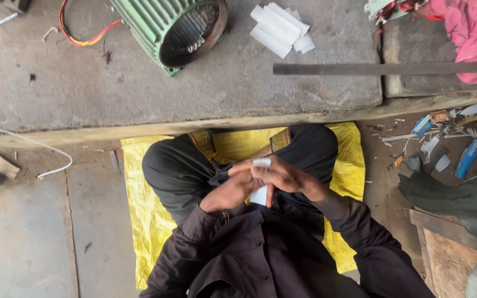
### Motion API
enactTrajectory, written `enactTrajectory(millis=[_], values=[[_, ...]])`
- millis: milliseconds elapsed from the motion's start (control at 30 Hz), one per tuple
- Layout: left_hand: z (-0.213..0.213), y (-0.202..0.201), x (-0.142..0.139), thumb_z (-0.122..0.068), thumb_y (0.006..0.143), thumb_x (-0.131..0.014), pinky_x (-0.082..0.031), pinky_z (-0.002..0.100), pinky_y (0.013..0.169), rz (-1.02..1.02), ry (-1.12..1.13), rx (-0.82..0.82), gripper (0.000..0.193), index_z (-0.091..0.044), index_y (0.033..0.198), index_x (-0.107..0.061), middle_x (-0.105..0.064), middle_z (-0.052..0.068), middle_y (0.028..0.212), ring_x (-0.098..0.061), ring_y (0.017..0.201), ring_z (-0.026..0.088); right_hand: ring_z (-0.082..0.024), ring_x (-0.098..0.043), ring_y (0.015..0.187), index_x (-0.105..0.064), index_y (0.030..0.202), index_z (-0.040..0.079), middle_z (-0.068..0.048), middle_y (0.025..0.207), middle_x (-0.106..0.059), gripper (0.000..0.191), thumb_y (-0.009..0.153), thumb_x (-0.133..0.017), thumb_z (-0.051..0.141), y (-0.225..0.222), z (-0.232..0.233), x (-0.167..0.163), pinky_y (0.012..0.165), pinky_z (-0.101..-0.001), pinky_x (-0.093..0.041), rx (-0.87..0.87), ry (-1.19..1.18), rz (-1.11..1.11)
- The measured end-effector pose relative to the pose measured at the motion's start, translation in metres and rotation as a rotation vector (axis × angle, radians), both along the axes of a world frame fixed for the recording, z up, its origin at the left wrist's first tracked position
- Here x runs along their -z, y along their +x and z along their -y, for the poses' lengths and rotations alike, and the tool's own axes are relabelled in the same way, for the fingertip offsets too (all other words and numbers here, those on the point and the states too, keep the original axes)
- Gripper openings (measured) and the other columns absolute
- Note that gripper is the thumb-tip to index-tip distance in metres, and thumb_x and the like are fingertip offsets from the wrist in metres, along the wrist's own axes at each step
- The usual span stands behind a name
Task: The person sits on the floor cutting and folding white insulation strips by hand, then inserts the folded strips into the slots of a green electric motor stator. They handle each strip one at a time, pressing strips into the motor housing slots and stacking finished pieces on the ledge.
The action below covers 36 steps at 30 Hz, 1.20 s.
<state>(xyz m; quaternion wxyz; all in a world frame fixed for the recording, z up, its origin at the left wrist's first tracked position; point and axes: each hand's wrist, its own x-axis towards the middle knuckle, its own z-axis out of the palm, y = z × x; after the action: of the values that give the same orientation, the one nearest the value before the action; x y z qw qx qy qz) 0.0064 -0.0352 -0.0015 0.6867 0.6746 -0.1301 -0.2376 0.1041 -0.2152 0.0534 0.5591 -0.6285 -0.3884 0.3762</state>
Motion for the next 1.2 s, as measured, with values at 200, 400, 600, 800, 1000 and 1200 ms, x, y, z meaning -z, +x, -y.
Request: enactTrajectory(millis=[200, 400, 600, 800, 1000, 1200], values=[[0.006, -0.004, -0.003, -0.039, 0.113, -0.047, -0.056, 0.031, 0.083, -0.39, -0.363, 0.059, 0.045, -0.002, 0.097, -0.069, -0.073, 0.005, 0.089, -0.071, 0.087, 0.015, -0.021, -0.061, 0.129, -0.054, 0.139, -0.001, -0.011, 0.144, -0.059, 0.045, 0.108, -0.042, 0.03, 0.014, 0.022, 0.034, 0.111, -0.0359, -0.05, 0.293, 0.307, -0.412], [0.012, 0.003, 0.014, -0.041, 0.112, -0.043, -0.053, 0.028, 0.083, -0.258, -0.324, -0.012, 0.046, -0.004, 0.104, -0.069, -0.075, 0.009, 0.092, -0.068, 0.087, 0.015, -0.026, -0.072, 0.054, -0.071, 0.116, -0.002, -0.017, 0.107, -0.084, 0.046, 0.11, -0.038, 0.031, 0.002, 0.003, 0.017, 0.058, -0.0407, -0.059, 0.352, 0.004, -0.267], [0.039, -0.052, 0.016, -0.025, 0.113, -0.046, -0.051, 0.032, 0.094, -0.26, -0.44, 0.038, 0.031, -0.002, 0.104, -0.066, -0.071, 0.008, 0.099, -0.067, 0.097, 0.018, -0.022, -0.077, 0.097, -0.064, 0.1, 0.001, -0.014, 0.098, -0.076, 0.038, 0.114, -0.044, 0.03, 0.05, 0.031, -0.008, 0.094, -0.0359, -0.06, 0.654, 0.207, -0.003], [0.0, -0.003, 0.013, -0.023, 0.097, -0.071, -0.052, 0.023, 0.074, -0.061, -0.138, -0.622, 0.024, -0.001, 0.107, -0.068, -0.07, 0.002, 0.092, -0.063, 0.083, 0.007, -0.017, -0.067, 0.086, -0.079, 0.11, 0.003, -0.011, 0.094, -0.071, 0.028, 0.104, -0.064, 0.027, 0.017, 0.005, 0.033, 0.077, -0.031, -0.053, 0.467, -0.223, 0.276], [0.007, 0.01, -0.008, -0.012, 0.095, -0.078, -0.049, 0.023, 0.061, -0.188, -0.138, -0.702, 0.017, 0.003, 0.1, -0.074, -0.072, 0.002, 0.08, -0.061, 0.068, 0.008, -0.006, -0.065, 0.09, -0.069, 0.117, -0.001, -0.003, 0.1, -0.072, 0.025, 0.096, -0.075, 0.011, -0.005, -0.006, 0.053, 0.078, -0.0228, -0.054, 0.763, 0.085, -0.06], [0.0, 0.022, -0.012, -0.012, 0.093, -0.074, -0.052, 0.021, 0.066, -0.066, -0.194, -0.733, 0.022, -0.001, 0.112, -0.072, -0.074, -0.003, 0.093, -0.063, 0.076, 0.003, -0.008, -0.068, 0.086, -0.07, 0.113, -0.004, -0.008, 0.097, -0.075, 0.02, 0.095, -0.075, 0.004, -0.019, 0.003, 0.075, 0.076, -0.0227, -0.056, 0.707, 0.043, -0.132]])
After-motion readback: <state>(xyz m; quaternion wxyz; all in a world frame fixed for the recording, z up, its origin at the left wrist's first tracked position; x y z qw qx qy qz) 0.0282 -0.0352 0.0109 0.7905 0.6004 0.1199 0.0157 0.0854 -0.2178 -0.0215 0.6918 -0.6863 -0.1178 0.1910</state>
